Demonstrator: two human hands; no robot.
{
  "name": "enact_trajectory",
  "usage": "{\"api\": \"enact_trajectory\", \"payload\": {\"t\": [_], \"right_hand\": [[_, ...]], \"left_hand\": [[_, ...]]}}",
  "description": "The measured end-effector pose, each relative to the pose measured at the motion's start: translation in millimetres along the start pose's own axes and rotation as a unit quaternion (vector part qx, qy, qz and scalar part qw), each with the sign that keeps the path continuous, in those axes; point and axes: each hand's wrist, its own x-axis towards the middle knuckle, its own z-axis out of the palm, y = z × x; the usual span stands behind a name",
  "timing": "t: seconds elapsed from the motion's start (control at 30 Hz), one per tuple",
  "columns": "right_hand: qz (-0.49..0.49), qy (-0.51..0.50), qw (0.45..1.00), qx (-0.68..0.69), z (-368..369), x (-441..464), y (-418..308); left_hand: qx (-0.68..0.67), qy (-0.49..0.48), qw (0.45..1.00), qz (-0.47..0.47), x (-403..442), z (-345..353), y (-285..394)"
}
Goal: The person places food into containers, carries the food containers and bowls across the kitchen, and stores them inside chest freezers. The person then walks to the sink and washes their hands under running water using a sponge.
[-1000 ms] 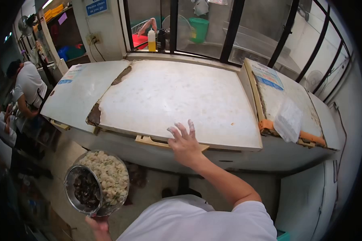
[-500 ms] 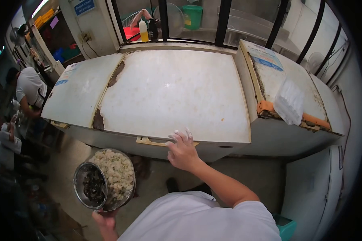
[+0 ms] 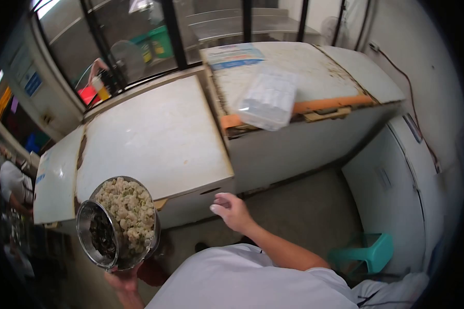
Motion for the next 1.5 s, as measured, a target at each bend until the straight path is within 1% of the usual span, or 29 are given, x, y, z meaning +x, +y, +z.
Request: {"api": "enact_trajectory", "payload": {"t": [0.03, 0.07, 0.1, 0.17, 0.2, 0.23, 0.27, 0.3, 0.33, 0.37, 0.4, 0.43, 0.5, 0.57, 0.63, 0.67, 0.77, 0.83, 0.87, 0.9, 0.97, 1.1, 1.13, 1.23, 1.27, 1.33, 1.37, 1.4, 1.5], "right_hand": [[0.062, -0.034, 0.992, 0.104, -2.5, 0.2, 3.7], [0.108, -0.064, 0.980, 0.155, -0.7, 2.5, 9.8], [0.154, -0.097, 0.961, 0.207, -3.4, 5.5, 13.5], [0.147, -0.185, 0.925, 0.296, -18.7, 3.9, 26.0], [0.216, -0.210, 0.881, 0.365, -49.9, -9.9, -51.8], [0.219, -0.250, 0.847, 0.414, -63.4, -5.1, -53.2], [0.204, -0.234, 0.869, 0.384, -81.0, -5.6, -53.2], [0.211, -0.192, 0.882, 0.375, -99.5, -11.1, -48.2], [0.221, -0.143, 0.892, 0.368, -119.8, -34.7, -37.7], [0.231, -0.090, 0.899, 0.362, -142.6, -44.0, -31.4], [0.218, -0.079, 0.909, 0.346, -164.4, -54.4, -17.4], [0.220, -0.045, 0.906, 0.359, -172.9, -61.9, -10.3], [0.198, 0.031, 0.910, 0.362, -208.7, -82.9, 0.2], [0.183, 0.080, 0.881, 0.430, -240.8, -117.1, 18.5], [0.164, 0.165, 0.857, 0.459, -255.0, -148.2, 15.2], [0.144, 0.189, 0.846, 0.477, -168.9, -110.7, 46.3], [0.114, 0.288, 0.817, 0.486, -164.8, -134.7, 29.5], [0.080, 0.356, 0.800, 0.476, -132.7, -141.7, 18.2], [0.070, 0.382, 0.791, 0.472, -121.7, -142.1, 23.7], [0.066, 0.364, 0.763, 0.531, -72.0, -111.9, 81.0], [0.023, 0.390, 0.774, 0.499, -77.9, -117.2, 88.8], [-0.031, 0.418, 0.783, 0.459, -79.2, -112.3, 93.6], [-0.014, 0.402, 0.751, 0.524, -45.7, -105.7, 93.6], [-0.080, 0.414, 0.763, 0.490, -96.1, -112.7, 84.9], [-0.102, 0.415, 0.761, 0.489, -102.6, -112.0, 84.3], [-0.137, 0.418, 0.760, 0.478, -104.4, -109.5, 87.2], [-0.129, 0.433, 0.729, 0.515, -34.7, -84.6, 101.2], [-0.163, 0.439, 0.735, 0.491, -69.3, -87.5, 94.3], [-0.197, 0.433, 0.738, 0.478, -130.6, -99.9, 80.7]], "left_hand": [[0.027, -0.035, 0.999, -0.014, -4.0, 18.7, -12.1], [0.052, -0.074, 0.996, -0.025, -2.0, 20.4, -25.3], [0.038, -0.095, 0.994, -0.040, 1.9, 14.9, -42.0], [0.009, -0.133, 0.989, -0.066, 15.6, -3.1, -77.6], [0.063, -0.097, 0.988, -0.098, -36.3, 85.9, -65.5], [0.082, -0.081, 0.988, -0.098, -25.9, 82.8, -83.8], [0.096, -0.100, 0.985, -0.101, -29.8, 102.9, -108.4], [0.108, -0.122, 0.981, -0.108, -31.4, 118.1, -135.4], [0.117, -0.125, 0.977, -0.130, -32.1, 99.7, -155.6], [0.111, -0.156, 0.968, -0.160, -35.2, 114.4, -176.2], [0.121, -0.168, 0.961, -0.182, -30.0, 115.2, -195.4], [0.143, -0.166, 0.954, -0.203, -24.4, 125.1, -199.9], [0.210, -0.178, 0.932, -0.237, -23.0, 156.0, -234.6], [0.257, -0.197, 0.905, -0.277, -16.9, 166.2, -268.3], [0.287, -0.242, 0.867, -0.328, -15.5, 191.0, -293.0], [0.306, -0.265, 0.845, -0.350, 66.9, 163.7, -241.0], [0.320, -0.300, 0.784, -0.440, 93.5, 195.4, -263.6], [0.321, -0.325, 0.749, -0.479, 114.7, 201.3, -261.0], [0.329, -0.320, 0.735, -0.499, 130.4, 198.7, -261.0], [0.365, -0.320, 0.723, -0.493, 173.1, 182.6, -237.6], [0.332, -0.358, 0.694, -0.530, 204.2, 167.7, -266.2], [0.328, -0.402, 0.677, -0.522, 218.2, 165.5, -289.4], [0.401, -0.361, 0.674, -0.504, 211.2, 184.8, -246.8], [0.366, -0.382, 0.689, -0.495, 185.8, 191.0, -292.5], [0.358, -0.378, 0.698, -0.492, 180.1, 188.8, -295.8], [0.336, -0.407, 0.697, -0.485, 169.5, 190.2, -300.0], [0.382, -0.391, 0.680, -0.490, 201.4, 184.5, -248.5], [0.372, -0.408, 0.677, -0.487, 191.8, 195.8, -275.1], [0.366, -0.429, 0.693, -0.449, 154.9, 227.6, -323.4]]}}
